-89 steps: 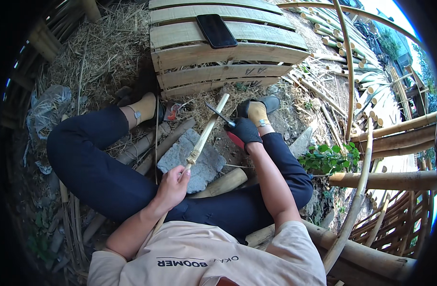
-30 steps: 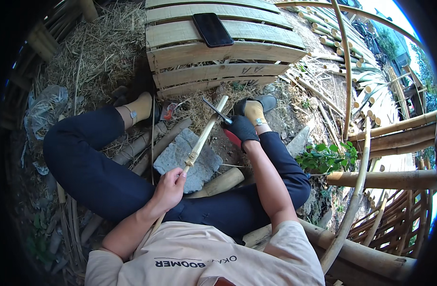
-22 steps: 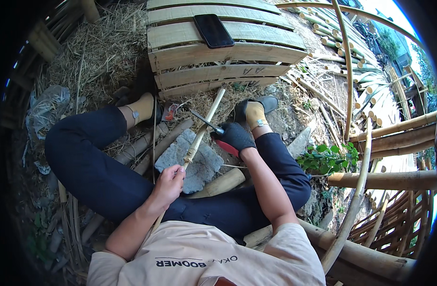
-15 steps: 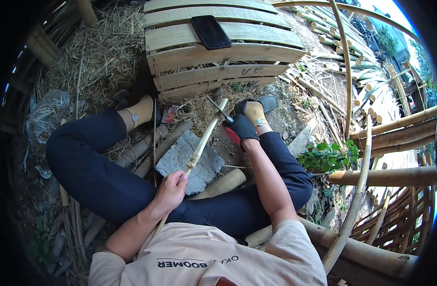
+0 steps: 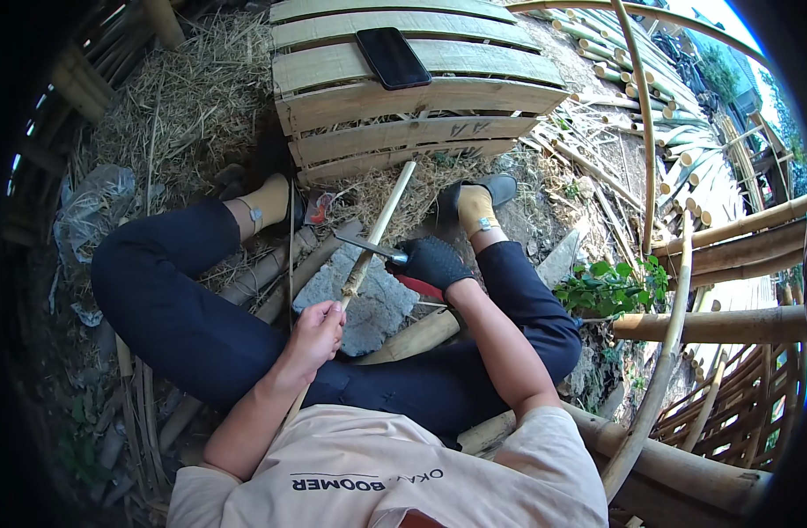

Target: The person shaves thin layers off a wooden stick using a small blade, resting the stick against a stone block placed on the ground between their legs.

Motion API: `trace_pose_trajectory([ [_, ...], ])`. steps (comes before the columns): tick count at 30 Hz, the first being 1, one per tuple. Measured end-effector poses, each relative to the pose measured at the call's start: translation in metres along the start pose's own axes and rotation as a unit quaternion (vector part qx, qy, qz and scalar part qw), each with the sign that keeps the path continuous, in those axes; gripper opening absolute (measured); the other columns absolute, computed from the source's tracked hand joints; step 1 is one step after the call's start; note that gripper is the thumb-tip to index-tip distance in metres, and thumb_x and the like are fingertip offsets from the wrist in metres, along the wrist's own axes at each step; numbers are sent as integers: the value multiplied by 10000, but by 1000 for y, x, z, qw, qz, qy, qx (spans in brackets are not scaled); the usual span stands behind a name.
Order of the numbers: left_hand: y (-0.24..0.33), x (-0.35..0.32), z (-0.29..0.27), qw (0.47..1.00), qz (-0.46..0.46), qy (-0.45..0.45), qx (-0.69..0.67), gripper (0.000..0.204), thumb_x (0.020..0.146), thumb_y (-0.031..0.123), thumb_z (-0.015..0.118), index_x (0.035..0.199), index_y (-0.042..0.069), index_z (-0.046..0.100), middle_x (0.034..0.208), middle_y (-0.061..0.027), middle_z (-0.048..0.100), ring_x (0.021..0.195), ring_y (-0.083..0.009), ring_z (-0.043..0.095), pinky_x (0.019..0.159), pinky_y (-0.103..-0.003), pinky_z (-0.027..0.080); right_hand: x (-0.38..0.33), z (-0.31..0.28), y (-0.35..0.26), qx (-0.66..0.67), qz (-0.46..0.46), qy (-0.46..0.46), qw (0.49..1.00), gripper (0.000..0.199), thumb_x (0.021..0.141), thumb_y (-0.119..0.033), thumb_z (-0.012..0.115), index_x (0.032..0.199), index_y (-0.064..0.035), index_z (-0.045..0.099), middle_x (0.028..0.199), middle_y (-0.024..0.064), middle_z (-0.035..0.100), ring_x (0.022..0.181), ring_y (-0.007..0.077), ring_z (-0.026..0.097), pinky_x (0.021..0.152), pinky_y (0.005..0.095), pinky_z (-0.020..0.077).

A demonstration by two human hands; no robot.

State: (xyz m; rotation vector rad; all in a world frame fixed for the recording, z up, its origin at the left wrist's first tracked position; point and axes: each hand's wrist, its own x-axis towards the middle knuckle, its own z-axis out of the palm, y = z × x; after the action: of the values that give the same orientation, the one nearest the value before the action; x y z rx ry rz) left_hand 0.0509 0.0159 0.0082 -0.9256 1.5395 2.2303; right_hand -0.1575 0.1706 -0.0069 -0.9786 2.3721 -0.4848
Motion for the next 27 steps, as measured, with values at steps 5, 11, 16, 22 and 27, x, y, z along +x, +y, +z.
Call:
trace_pose_trajectory([
  [5, -13, 3, -5, 993, 68, 40, 82, 285, 1075, 266, 412, 858, 96, 481, 566, 75, 343, 435, -23, 293, 385, -214, 222, 7, 14, 4, -28, -6, 30, 999, 303, 810, -382, 671, 933, -116, 749, 882, 203, 709, 859, 389, 684, 818, 466, 539],
  [11, -19, 5, -8, 966, 134, 104, 195, 318, 1043, 205, 463, 798, 24, 557, 577, 9, 468, 494, -73, 410, 456, -294, 329, 29, 7, 44, -44, 62, 109, 991, 327, 820, -397, 664, 870, -88, 755, 833, 211, 699, 821, 403, 678, 799, 471, 539],
  [16, -16, 5, -4, 976, 117, 89, 161, 322, 1044, 202, 461, 788, 27, 547, 573, 15, 453, 482, -68, 393, 446, -292, 314, 31, 7, 52, -19, 96, 125, 987, 301, 832, -391, 665, 895, -109, 750, 860, 195, 706, 861, 395, 676, 793, 470, 535],
  [22, -7, 3, -4, 996, 51, 62, 37, 305, 1059, 205, 441, 808, 53, 525, 565, 51, 388, 462, -45, 338, 424, -262, 269, 4, 20, 10, -37, -20, 43, 998, 259, 822, -356, 656, 914, -129, 742, 845, 175, 712, 823, 375, 690, 788, 468, 545],
  [27, -14, 2, -10, 988, 99, 52, 106, 292, 1078, 268, 404, 845, 104, 469, 559, 80, 325, 426, -15, 278, 369, -212, 214, 29, 17, 31, -49, -8, 108, 993, 306, 803, -386, 692, 901, -101, 742, 818, 192, 701, 804, 392, 680, 760, 474, 542],
])
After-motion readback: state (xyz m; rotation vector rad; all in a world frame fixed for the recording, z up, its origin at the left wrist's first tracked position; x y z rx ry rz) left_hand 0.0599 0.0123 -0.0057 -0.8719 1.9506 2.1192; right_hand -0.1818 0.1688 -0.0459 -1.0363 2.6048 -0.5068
